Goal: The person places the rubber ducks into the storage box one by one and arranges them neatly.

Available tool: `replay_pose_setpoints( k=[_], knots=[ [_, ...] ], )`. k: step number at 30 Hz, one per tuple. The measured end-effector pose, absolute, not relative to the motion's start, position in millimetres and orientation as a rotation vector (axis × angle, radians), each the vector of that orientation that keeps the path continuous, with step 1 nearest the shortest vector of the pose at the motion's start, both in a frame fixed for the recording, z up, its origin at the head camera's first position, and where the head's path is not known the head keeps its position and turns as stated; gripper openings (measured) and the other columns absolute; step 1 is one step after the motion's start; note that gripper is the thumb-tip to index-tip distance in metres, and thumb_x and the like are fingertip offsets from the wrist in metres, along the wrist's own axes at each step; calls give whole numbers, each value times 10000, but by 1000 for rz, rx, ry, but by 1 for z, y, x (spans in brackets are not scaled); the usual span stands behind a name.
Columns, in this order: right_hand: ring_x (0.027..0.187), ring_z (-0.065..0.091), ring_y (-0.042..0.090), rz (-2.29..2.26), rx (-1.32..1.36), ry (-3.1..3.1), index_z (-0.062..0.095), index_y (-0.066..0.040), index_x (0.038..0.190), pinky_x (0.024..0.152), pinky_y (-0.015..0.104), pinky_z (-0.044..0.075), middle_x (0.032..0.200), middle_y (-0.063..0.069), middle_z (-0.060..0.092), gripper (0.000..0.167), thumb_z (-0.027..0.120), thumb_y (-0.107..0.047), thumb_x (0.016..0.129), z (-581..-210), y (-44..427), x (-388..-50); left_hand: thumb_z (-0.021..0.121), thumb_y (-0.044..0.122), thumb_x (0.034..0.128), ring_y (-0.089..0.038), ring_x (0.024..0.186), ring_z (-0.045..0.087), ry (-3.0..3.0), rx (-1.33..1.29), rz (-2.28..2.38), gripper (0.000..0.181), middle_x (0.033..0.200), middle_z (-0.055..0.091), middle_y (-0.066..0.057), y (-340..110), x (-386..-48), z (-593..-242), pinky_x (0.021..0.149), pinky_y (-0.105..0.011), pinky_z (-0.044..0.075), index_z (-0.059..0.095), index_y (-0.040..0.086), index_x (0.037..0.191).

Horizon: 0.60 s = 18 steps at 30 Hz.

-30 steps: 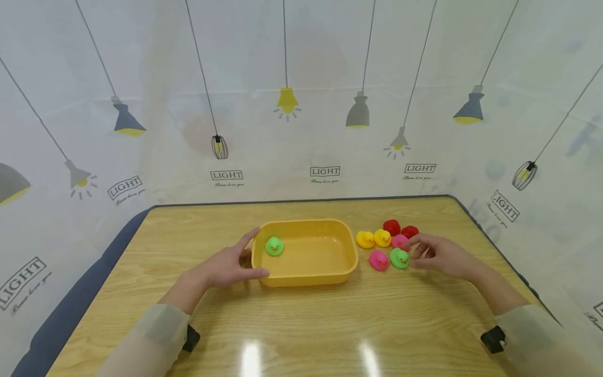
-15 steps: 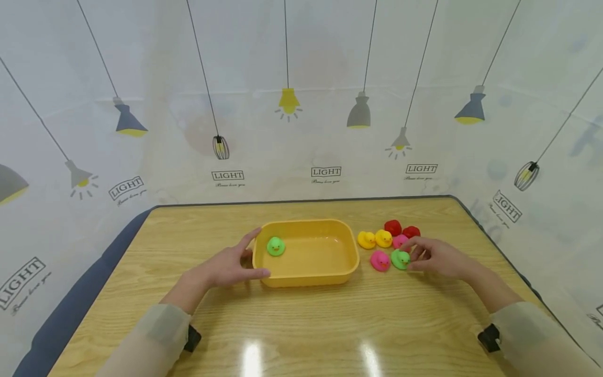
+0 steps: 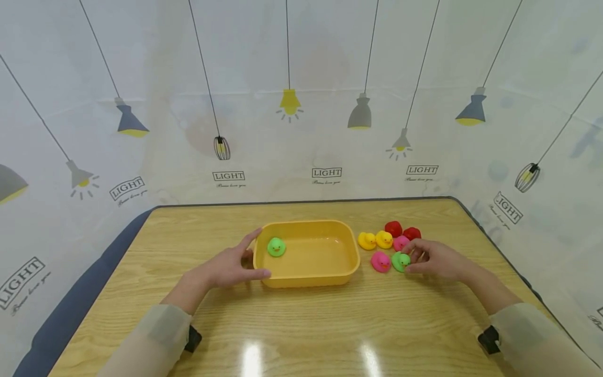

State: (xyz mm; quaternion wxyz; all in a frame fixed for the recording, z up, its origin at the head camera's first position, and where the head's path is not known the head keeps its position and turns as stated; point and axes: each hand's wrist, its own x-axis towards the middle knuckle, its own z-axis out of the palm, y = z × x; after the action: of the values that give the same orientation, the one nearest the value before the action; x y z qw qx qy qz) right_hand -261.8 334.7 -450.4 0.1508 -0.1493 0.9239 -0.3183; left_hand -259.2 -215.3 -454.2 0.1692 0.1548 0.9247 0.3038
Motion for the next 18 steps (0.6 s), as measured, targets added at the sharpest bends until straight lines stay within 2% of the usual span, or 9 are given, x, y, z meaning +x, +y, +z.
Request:
replay_pose_setpoints(
  k=[9, 18],
  knots=[
    [937, 592, 222, -922, -434, 2666, 661, -67, 1211, 745, 257, 534, 1031, 47, 674, 396, 879, -275, 954, -452, 333, -262, 786, 756, 883, -428, 1476, 561, 2637, 448, 863, 1212, 1575, 637, -160, -216, -259, -455, 1230, -693, 403, 16, 433, 1762],
    [835, 592, 181, -953, -444, 2731, 677, -101, 1202, 667, 261, 529, 993, 26, 676, 386, 876, -322, 956, -448, 334, -255, 780, 763, 882, -436, 1489, 550, 2642, 449, 861, 1203, 1584, 634, -147, -216, -259, -456, 1238, -708, 386, 16, 451, 1758]
  ],
)
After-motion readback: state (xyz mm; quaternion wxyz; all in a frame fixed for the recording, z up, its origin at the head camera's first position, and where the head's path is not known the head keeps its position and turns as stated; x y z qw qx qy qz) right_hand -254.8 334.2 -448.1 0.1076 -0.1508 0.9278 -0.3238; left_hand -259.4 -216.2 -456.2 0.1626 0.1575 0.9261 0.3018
